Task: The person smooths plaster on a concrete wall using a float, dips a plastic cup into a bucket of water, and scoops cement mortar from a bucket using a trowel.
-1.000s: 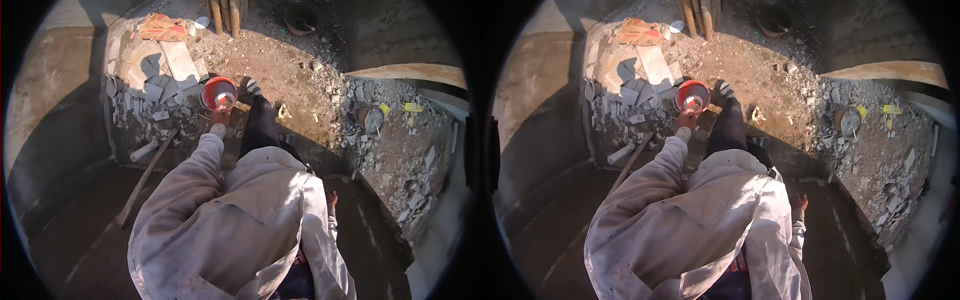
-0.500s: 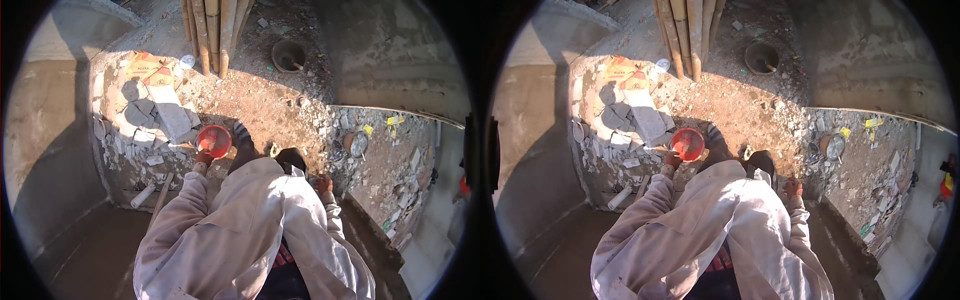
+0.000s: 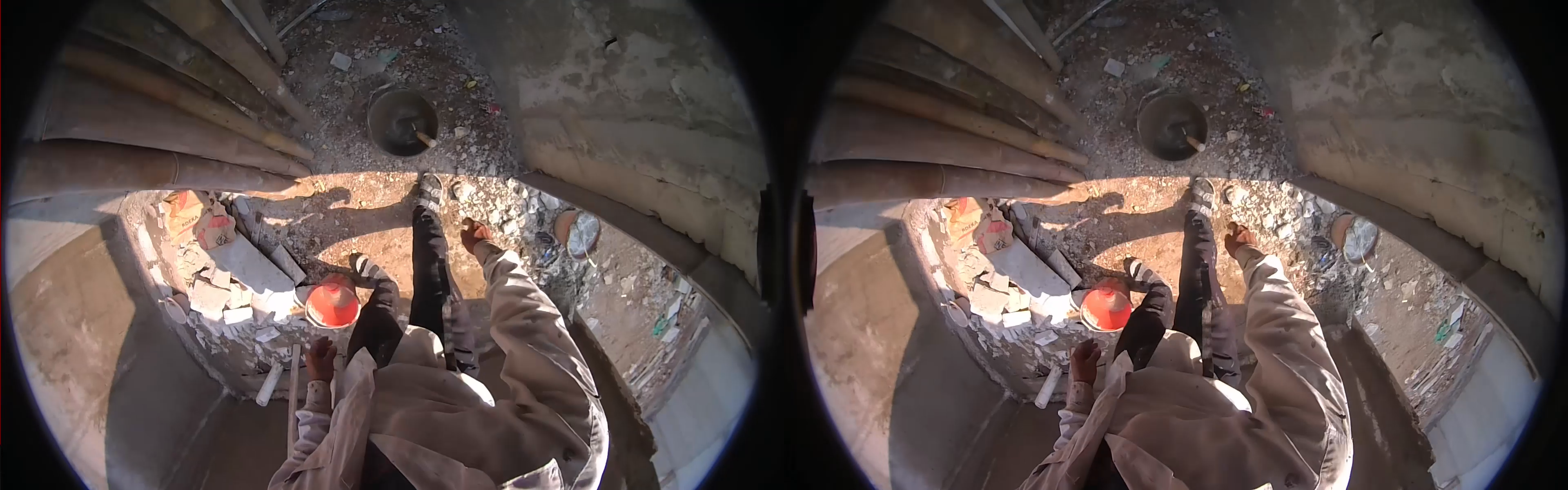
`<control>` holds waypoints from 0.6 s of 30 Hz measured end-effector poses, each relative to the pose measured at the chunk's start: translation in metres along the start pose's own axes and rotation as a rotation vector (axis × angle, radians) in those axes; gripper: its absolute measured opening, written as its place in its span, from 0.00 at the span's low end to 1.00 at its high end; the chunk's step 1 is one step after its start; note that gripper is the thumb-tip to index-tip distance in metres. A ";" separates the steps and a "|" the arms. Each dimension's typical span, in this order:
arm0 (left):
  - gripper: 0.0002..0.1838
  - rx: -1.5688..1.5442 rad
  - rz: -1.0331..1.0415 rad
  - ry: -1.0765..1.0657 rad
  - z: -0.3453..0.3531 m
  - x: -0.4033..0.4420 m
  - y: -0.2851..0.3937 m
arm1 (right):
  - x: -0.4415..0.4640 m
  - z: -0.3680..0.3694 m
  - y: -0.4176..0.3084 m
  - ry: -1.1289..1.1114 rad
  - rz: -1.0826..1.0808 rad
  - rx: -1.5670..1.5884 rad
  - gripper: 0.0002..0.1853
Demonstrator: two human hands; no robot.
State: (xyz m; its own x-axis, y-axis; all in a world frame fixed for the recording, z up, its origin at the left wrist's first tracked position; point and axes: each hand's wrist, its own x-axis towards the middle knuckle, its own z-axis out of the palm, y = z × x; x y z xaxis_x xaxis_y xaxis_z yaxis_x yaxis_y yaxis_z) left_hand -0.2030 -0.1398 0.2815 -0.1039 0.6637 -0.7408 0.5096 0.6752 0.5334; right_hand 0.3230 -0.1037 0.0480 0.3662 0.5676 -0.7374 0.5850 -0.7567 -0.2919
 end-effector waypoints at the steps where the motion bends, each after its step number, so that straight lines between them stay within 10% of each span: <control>1: 0.20 0.000 -0.022 -0.005 0.009 -0.008 0.004 | 0.036 -0.005 -0.022 0.011 -0.028 -0.066 0.21; 4: 0.20 0.217 -0.175 0.040 0.043 -0.034 0.051 | 0.158 0.012 -0.053 0.040 -0.265 -0.037 0.28; 12: 0.19 0.200 -0.453 0.125 0.075 -0.038 0.079 | 0.403 0.143 -0.064 0.019 -0.086 -0.532 0.26; 16: 0.18 0.174 -0.381 0.099 0.062 -0.031 0.093 | 0.342 0.100 -0.097 0.539 -0.037 0.057 0.14; 18: 0.18 0.253 -0.299 0.055 0.044 -0.016 0.074 | 0.298 0.061 -0.095 0.240 -0.189 0.266 0.16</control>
State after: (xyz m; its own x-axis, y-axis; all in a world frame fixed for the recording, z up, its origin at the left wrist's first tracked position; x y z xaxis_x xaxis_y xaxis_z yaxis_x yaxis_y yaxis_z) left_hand -0.1255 -0.1148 0.3152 -0.3221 0.4705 -0.8215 0.6436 0.7452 0.1745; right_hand 0.3327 0.1177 -0.1816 0.4473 0.7407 -0.5013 0.4623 -0.6713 -0.5794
